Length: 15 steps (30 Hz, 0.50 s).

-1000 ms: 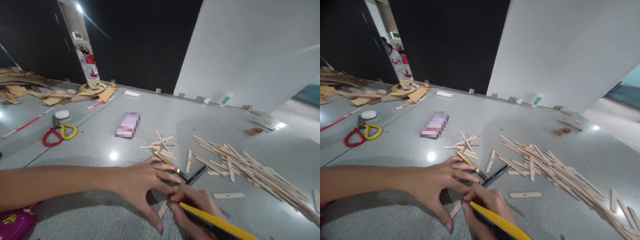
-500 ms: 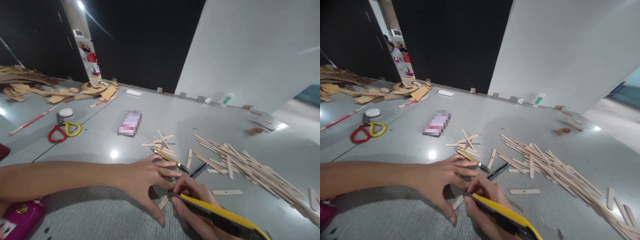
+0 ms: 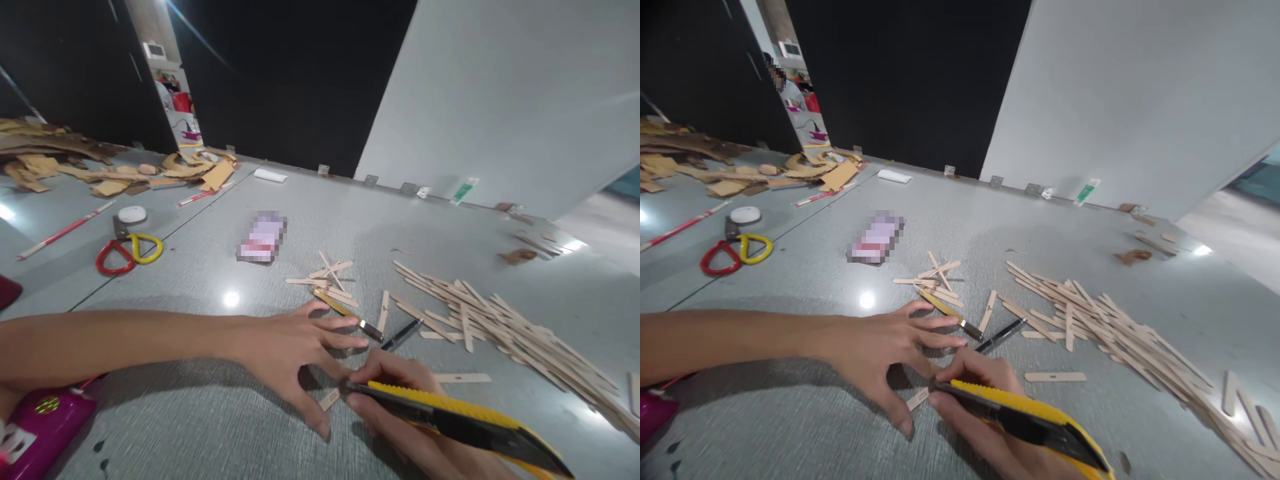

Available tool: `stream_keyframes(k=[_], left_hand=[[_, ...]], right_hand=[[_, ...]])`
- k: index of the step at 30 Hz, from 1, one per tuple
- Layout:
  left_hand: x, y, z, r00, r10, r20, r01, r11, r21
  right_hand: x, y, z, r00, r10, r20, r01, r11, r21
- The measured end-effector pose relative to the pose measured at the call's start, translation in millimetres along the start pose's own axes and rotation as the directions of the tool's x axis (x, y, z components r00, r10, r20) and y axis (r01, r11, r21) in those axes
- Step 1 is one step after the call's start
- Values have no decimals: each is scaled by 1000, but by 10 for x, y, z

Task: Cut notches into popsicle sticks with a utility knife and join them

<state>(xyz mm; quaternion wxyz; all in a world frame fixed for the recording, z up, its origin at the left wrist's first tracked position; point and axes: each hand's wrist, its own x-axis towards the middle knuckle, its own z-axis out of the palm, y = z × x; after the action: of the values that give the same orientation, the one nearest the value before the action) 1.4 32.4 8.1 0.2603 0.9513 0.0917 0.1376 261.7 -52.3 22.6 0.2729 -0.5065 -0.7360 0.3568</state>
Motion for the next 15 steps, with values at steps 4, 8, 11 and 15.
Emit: stream_keyframes(k=[4,8,11,15], left_hand=[[2,-31,-27,998,-27,-62,19,991,-136],[9,-60,-28,992,-51,-116,24,975,-222],[13,-73,-35,993,-41,-110,16,977,-213],[9,-90,-52,994,-28,-109,4,976,-219]], right_hand=[[2,48,-51,995,72,69,-82,983,162],[76,13,-48,972,161,168,-214,903,372],[109,-51,-61,970,161,180,-213,923,320],[112,-74,-83,972,83,218,-138,958,250]])
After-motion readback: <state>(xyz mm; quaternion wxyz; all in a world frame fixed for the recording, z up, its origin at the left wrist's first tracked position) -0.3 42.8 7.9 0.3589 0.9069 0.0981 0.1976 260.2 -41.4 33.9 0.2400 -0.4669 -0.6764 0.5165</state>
